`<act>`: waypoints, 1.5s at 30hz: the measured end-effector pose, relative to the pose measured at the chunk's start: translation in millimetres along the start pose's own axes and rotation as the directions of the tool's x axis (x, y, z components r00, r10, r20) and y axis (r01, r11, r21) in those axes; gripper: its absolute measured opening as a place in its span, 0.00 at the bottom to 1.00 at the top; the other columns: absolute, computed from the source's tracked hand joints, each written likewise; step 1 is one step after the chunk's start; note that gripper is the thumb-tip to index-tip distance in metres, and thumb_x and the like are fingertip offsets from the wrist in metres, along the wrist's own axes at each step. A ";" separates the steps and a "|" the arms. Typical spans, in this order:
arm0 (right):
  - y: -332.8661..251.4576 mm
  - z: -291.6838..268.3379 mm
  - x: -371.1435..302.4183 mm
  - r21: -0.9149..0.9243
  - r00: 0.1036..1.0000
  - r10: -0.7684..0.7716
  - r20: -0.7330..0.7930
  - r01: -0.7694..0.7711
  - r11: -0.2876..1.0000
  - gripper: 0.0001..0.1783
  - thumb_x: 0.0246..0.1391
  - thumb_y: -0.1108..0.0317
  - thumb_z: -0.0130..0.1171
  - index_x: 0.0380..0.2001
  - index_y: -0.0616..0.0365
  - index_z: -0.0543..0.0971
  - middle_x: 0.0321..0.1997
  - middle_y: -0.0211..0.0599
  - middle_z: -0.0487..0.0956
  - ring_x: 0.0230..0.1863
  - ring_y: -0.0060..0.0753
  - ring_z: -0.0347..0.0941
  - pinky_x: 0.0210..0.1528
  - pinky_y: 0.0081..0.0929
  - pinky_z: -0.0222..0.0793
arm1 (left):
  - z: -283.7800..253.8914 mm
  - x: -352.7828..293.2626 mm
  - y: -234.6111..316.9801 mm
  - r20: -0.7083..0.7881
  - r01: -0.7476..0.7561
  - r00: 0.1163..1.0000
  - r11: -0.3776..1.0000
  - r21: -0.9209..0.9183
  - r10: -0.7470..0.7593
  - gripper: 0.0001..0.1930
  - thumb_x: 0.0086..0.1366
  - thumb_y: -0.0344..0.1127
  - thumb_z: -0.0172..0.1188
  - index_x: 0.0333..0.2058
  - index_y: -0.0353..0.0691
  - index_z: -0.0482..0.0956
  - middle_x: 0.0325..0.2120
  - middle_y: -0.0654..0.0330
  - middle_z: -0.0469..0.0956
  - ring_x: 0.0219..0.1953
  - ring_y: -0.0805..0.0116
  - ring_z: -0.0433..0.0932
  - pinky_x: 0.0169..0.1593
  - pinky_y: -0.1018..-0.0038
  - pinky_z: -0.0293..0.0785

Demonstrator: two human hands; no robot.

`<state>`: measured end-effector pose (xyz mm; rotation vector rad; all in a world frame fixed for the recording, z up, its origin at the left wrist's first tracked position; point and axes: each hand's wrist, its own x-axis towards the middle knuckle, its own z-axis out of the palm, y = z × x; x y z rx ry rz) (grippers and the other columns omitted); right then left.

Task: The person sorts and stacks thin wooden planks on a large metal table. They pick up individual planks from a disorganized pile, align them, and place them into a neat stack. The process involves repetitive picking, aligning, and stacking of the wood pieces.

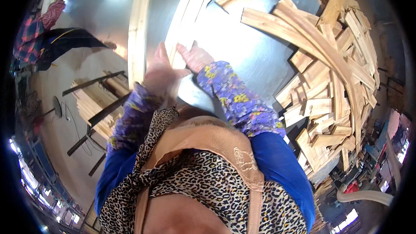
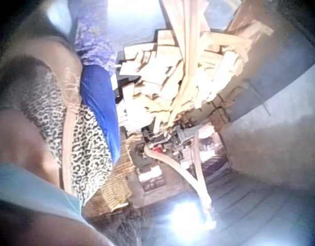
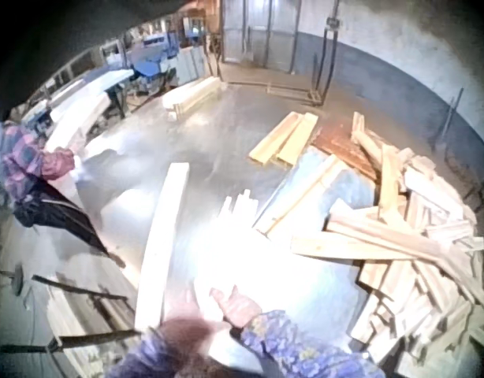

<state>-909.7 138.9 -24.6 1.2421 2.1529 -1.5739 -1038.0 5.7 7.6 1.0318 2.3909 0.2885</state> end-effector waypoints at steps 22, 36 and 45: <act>94.6 -208.6 14.1 -0.829 0.870 -0.491 -0.046 0.241 0.504 0.36 0.64 0.31 0.59 0.56 0.52 0.82 0.42 0.46 0.87 0.46 0.54 0.83 0.57 0.51 0.72 | -2.5 24.3 -11.7 -0.013 -0.268 0.963 0.963 -0.041 0.268 0.60 0.49 0.45 0.79 0.76 0.33 0.54 0.65 0.39 0.71 0.61 0.33 0.75 0.63 0.46 0.77; 19.5 -191.9 158.2 -0.141 0.544 0.033 -0.838 -0.276 0.951 0.39 0.56 0.53 0.71 0.67 0.57 0.72 0.65 0.53 0.74 0.67 0.59 0.73 0.65 0.51 0.75 | 2.6 2.0 24.2 -0.024 -0.227 0.972 0.963 0.144 0.232 0.57 0.55 0.49 0.77 0.76 0.33 0.56 0.69 0.39 0.67 0.64 0.36 0.74 0.66 0.49 0.76; 99.8 -226.0 61.0 0.709 0.889 0.071 -0.452 0.309 0.634 0.47 0.52 0.63 0.63 0.77 0.61 0.64 0.58 0.59 0.81 0.48 0.51 0.85 0.53 0.44 0.86 | -20.0 48.3 -4.6 0.200 0.040 0.933 0.467 -0.883 0.298 0.52 0.59 0.49 0.72 0.77 0.32 0.58 0.66 0.38 0.75 0.64 0.45 0.80 0.64 0.56 0.82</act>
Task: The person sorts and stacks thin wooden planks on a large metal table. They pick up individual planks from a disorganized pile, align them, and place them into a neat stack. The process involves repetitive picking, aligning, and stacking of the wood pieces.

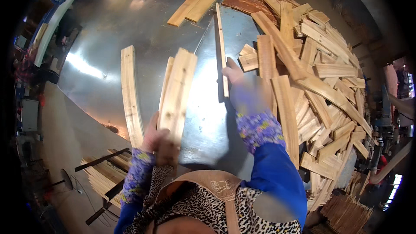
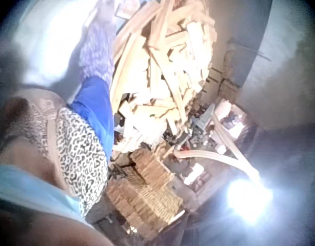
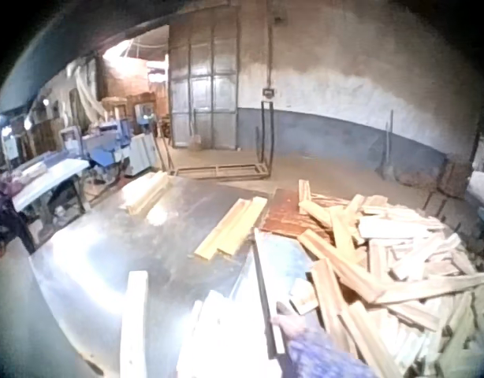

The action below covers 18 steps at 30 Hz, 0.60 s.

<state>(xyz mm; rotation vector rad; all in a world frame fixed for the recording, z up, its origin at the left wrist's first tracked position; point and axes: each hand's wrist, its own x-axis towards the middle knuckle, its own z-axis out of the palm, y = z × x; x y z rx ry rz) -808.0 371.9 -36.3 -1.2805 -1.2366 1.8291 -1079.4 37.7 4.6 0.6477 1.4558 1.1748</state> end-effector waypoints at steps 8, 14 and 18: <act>62.0 51.3 -212.6 0.065 0.935 0.107 0.339 -0.137 0.988 0.59 0.50 0.66 0.66 0.84 0.61 0.52 0.65 0.59 0.79 0.61 0.51 0.81 0.64 0.38 0.79 | 33.6 8.0 -69.2 0.097 0.203 0.979 0.821 -0.533 -0.179 0.31 0.75 0.47 0.57 0.66 0.27 0.76 0.50 0.46 0.87 0.52 0.55 0.87 0.57 0.64 0.86; 105.0 133.3 -266.9 -0.523 0.926 0.165 0.340 0.040 0.851 0.56 0.59 0.54 0.64 0.85 0.53 0.49 0.67 0.67 0.79 0.68 0.63 0.78 0.71 0.46 0.74 | 22.0 -33.7 -1.8 -0.139 0.074 0.990 0.840 0.537 0.001 0.35 0.76 0.55 0.58 0.69 0.31 0.73 0.53 0.40 0.85 0.57 0.47 0.84 0.66 0.60 0.76; 80.4 155.3 -252.8 -0.704 0.741 0.363 0.565 0.204 0.680 0.46 0.61 0.51 0.65 0.77 0.58 0.65 0.61 0.66 0.83 0.62 0.66 0.81 0.67 0.48 0.76 | 44.4 -55.3 1.4 -0.297 0.235 0.932 0.278 0.931 0.207 0.54 0.63 0.65 0.70 0.79 0.40 0.60 0.71 0.32 0.67 0.72 0.38 0.69 0.74 0.55 0.67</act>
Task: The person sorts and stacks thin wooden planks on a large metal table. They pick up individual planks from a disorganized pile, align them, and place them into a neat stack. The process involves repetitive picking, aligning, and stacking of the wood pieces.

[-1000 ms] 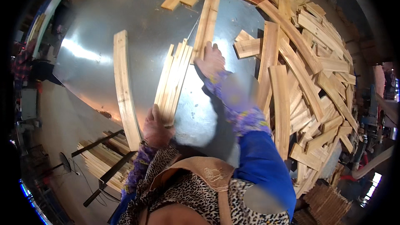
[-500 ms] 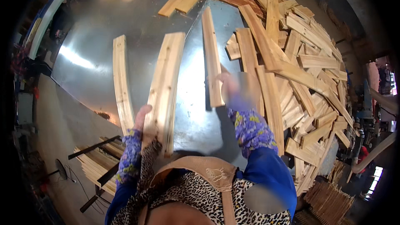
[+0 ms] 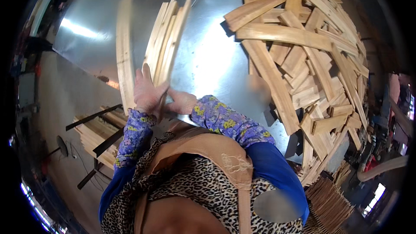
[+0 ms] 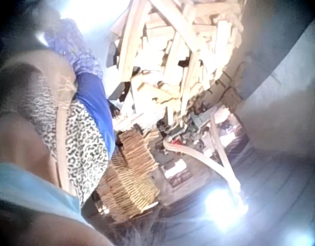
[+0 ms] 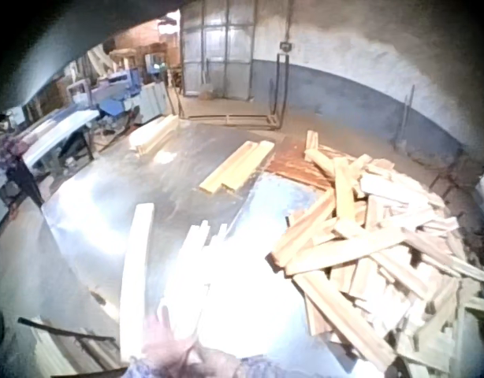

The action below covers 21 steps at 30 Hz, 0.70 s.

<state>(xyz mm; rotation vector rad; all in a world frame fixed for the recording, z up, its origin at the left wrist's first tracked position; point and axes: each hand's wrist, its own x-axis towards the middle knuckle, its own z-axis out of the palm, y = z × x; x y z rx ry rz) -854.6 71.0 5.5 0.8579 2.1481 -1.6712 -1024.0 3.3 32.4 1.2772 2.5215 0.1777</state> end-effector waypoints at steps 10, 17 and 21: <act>181.1 -354.9 -81.4 -0.762 0.636 -0.421 -0.647 -0.557 0.330 0.27 0.61 0.62 0.63 0.65 0.44 0.79 0.60 0.45 0.81 0.65 0.54 0.76 0.67 0.54 0.69 | -15.6 15.1 -32.8 0.153 0.066 0.983 0.973 0.221 -0.101 0.60 0.53 0.54 0.76 0.81 0.45 0.55 0.81 0.42 0.51 0.73 0.36 0.67 0.72 0.55 0.73; 128.1 -376.9 -73.1 -0.845 0.923 -0.014 -0.385 -0.346 0.408 0.19 0.69 0.59 0.57 0.60 0.44 0.80 0.59 0.35 0.85 0.66 0.45 0.78 0.69 0.45 0.71 | -24.8 55.4 23.9 -0.152 -0.236 0.959 0.971 0.032 0.238 0.43 0.61 0.47 0.74 0.72 0.39 0.70 0.70 0.38 0.69 0.67 0.35 0.72 0.73 0.48 0.67; 155.5 -383.6 -106.3 -0.736 0.782 -0.191 -0.594 -0.431 0.523 0.25 0.64 0.60 0.64 0.64 0.43 0.78 0.62 0.41 0.83 0.68 0.50 0.74 0.70 0.50 0.69 | 12.6 156.4 164.6 -0.287 -0.583 0.800 0.794 -0.171 0.526 0.27 0.69 0.43 0.66 0.64 0.37 0.80 0.68 0.36 0.73 0.70 0.37 0.70 0.74 0.48 0.64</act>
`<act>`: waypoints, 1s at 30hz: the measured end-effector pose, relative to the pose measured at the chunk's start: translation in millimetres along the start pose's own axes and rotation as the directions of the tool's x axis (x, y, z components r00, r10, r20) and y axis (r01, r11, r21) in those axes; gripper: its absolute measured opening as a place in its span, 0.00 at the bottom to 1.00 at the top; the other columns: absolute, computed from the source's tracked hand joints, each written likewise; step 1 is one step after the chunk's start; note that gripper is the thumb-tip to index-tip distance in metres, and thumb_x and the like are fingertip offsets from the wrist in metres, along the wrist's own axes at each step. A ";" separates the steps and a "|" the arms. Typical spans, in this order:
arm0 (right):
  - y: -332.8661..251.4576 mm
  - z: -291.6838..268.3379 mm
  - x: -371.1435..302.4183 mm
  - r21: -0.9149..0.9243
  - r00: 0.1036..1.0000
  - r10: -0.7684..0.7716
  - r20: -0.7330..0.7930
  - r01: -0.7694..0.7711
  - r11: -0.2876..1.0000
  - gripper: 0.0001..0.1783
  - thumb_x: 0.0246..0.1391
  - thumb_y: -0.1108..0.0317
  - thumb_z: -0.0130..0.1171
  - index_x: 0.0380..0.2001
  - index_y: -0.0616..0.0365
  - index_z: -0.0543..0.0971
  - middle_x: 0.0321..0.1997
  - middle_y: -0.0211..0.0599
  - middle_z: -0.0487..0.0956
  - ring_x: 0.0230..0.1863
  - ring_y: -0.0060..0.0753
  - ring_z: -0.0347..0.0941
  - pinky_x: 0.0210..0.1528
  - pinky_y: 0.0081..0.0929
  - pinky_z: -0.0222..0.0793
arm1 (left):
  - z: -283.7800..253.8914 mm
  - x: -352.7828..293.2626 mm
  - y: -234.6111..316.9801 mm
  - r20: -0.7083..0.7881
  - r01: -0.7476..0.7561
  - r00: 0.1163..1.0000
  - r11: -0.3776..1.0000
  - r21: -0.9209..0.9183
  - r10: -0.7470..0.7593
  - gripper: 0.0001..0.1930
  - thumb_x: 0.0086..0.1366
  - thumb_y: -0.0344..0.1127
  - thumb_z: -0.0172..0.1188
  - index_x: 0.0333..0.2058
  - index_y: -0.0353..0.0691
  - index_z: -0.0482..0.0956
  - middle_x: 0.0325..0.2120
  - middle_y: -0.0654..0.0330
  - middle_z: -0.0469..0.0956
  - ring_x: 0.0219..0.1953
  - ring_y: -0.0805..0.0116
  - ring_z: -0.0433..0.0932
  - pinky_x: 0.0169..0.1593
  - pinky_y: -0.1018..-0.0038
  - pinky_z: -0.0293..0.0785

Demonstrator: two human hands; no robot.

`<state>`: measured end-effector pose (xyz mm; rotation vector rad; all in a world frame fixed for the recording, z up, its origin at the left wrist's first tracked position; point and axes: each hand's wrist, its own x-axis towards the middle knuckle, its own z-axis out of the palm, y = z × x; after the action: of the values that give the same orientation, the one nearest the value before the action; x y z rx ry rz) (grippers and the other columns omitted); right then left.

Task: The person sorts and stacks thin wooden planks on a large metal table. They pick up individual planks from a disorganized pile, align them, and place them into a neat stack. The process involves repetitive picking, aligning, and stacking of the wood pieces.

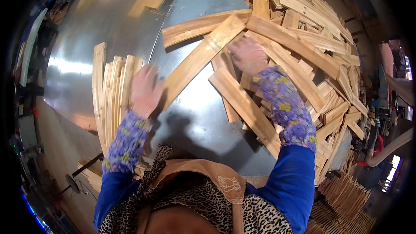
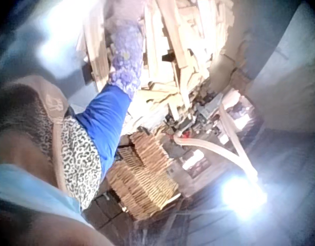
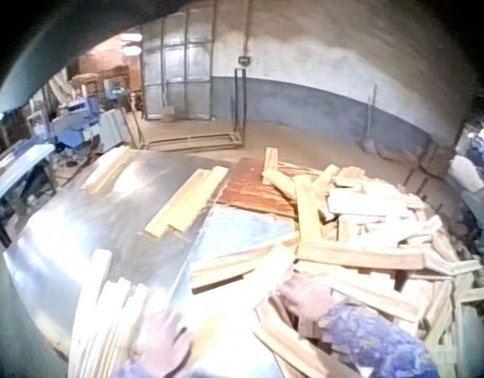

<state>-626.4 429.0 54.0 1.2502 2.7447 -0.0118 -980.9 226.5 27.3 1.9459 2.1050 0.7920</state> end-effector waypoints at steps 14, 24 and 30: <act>138.5 -27.0 38.8 -0.096 0.854 0.477 0.205 -0.468 0.879 0.47 0.53 0.50 0.67 0.77 0.41 0.65 0.69 0.54 0.80 0.67 0.59 0.78 0.67 0.51 0.75 | 98.4 222.5 -15.8 0.777 0.593 0.592 0.769 -0.241 -0.214 0.36 0.63 0.55 0.73 0.61 0.32 0.83 0.50 0.50 0.89 0.52 0.59 0.88 0.60 0.65 0.81; -146.6 26.8 -78.6 0.304 0.845 0.464 0.265 -0.530 0.792 0.73 0.36 0.30 0.81 0.81 0.46 0.59 0.79 0.60 0.63 0.78 0.61 0.63 0.78 0.57 0.58 | 59.4 83.0 -8.2 0.723 0.761 0.642 0.329 -0.559 -0.255 0.32 0.72 0.48 0.68 0.64 0.27 0.79 0.54 0.49 0.87 0.53 0.59 0.87 0.61 0.65 0.79; -174.7 -3.1 -85.1 0.321 0.893 0.317 0.319 -0.416 0.851 0.74 0.34 0.33 0.82 0.82 0.46 0.58 0.79 0.62 0.65 0.77 0.63 0.66 0.76 0.53 0.63 | 43.4 37.5 16.1 0.586 0.650 0.759 0.376 -0.660 -0.284 0.28 0.70 0.51 0.67 0.53 0.26 0.85 0.43 0.47 0.89 0.43 0.56 0.89 0.51 0.60 0.82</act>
<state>-702.9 250.4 59.2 1.7200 2.3030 -0.6553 -951.7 274.3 6.9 0.7747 1.4310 0.9357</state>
